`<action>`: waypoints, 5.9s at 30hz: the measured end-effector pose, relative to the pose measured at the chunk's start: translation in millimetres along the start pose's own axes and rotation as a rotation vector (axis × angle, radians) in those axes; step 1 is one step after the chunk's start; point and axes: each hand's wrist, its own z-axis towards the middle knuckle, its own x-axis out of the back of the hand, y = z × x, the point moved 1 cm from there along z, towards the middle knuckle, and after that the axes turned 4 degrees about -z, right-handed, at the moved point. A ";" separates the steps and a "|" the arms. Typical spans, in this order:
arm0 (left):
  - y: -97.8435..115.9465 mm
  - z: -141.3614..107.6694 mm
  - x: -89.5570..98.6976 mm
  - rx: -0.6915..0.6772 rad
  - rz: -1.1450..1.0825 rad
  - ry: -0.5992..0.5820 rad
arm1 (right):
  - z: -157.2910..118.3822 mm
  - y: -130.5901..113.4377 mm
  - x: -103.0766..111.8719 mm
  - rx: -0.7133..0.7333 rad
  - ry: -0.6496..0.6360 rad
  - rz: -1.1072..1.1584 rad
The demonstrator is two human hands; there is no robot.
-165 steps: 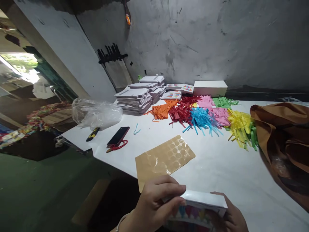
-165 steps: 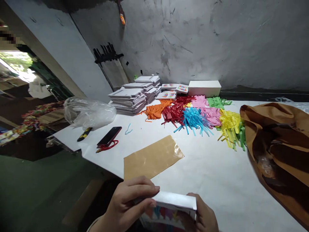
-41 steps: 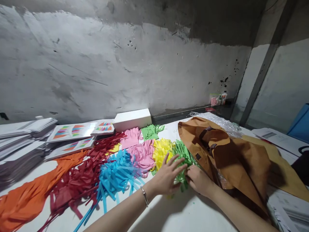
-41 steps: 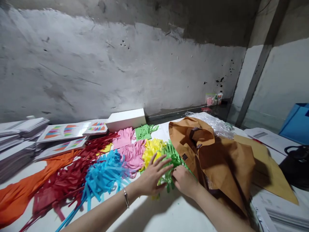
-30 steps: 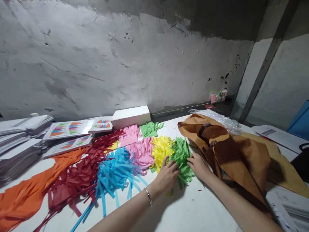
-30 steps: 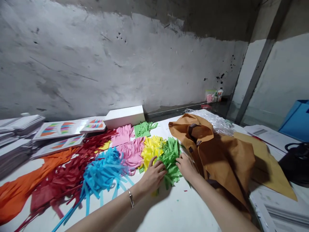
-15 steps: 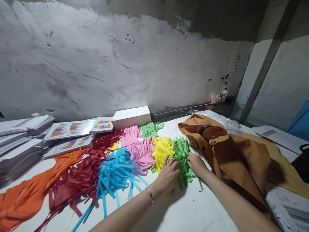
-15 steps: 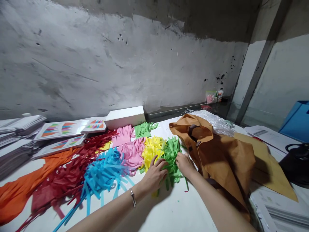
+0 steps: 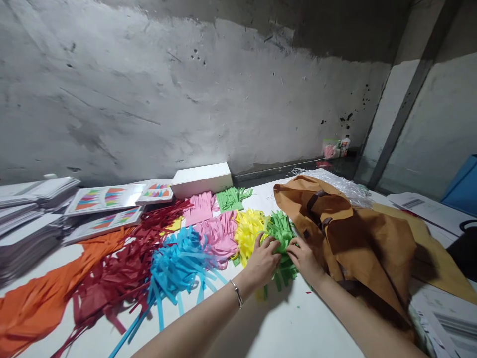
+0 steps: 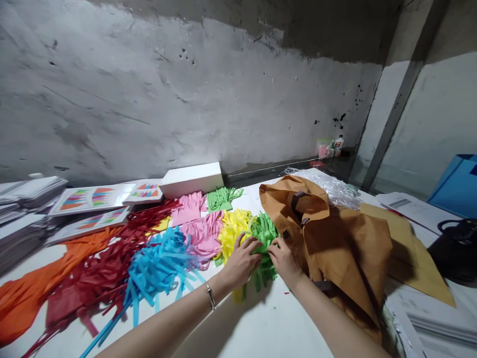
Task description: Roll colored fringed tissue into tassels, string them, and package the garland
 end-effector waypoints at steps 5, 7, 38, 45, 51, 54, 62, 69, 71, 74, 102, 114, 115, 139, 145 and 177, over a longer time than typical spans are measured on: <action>-3.5 -1.3 0.1 0.022 0.009 0.004 | 0.0 17.5 -12.9 -0.325 0.017 0.152; -4.1 -2.4 -0.2 0.022 0.010 0.002 | 2.0 23.8 -16.2 -0.415 0.018 0.205; 12.9 20.1 6.8 -0.429 0.219 -0.132 | 5.2 -0.1 0.4 0.165 -0.139 -0.368; 31.1 10.9 -7.4 -0.198 0.345 -0.098 | 12.1 8.4 -6.2 0.462 -0.091 -0.617; 42.6 -9.1 14.5 -0.372 0.389 -0.082 | 25.3 29.6 -0.3 0.570 0.052 -0.737; 45.6 -29.2 42.0 -0.585 0.370 -0.067 | 29.3 37.0 1.2 0.640 0.144 -0.789; 59.8 -86.1 127.2 -0.540 0.070 -0.115 | 33.3 35.8 6.9 0.546 0.161 -0.774; 69.3 -138.3 214.8 0.172 -0.677 0.277 | 27.3 -10.2 23.0 0.339 0.035 -0.801; 75.0 -156.1 237.0 0.214 -0.671 0.311 | 24.3 -38.7 34.0 0.305 0.031 -0.790; 89.1 -179.2 262.0 0.134 -0.522 0.271 | 12.8 -110.3 56.8 0.337 0.036 -0.719; 150.3 -327.9 262.6 0.344 0.271 0.397 | -187.5 -321.6 86.3 1.013 0.203 -0.558; 232.1 -380.3 176.2 0.463 -0.100 -0.141 | -285.1 -263.6 -50.5 0.660 -0.059 -0.357; 239.0 -368.9 164.7 0.458 -0.133 -0.142 | -285.7 -263.2 -49.8 0.639 -0.075 -0.335; 209.5 -366.6 122.0 0.407 -0.158 -0.104 | -255.3 -227.2 -43.8 0.449 -0.273 -0.515; 210.8 -368.4 123.2 0.485 -0.286 -0.010 | -250.4 -179.3 19.0 0.119 0.092 -0.706; 176.1 -335.7 126.9 0.977 0.013 -0.318 | -245.1 -271.0 -41.0 0.297 -0.061 -0.388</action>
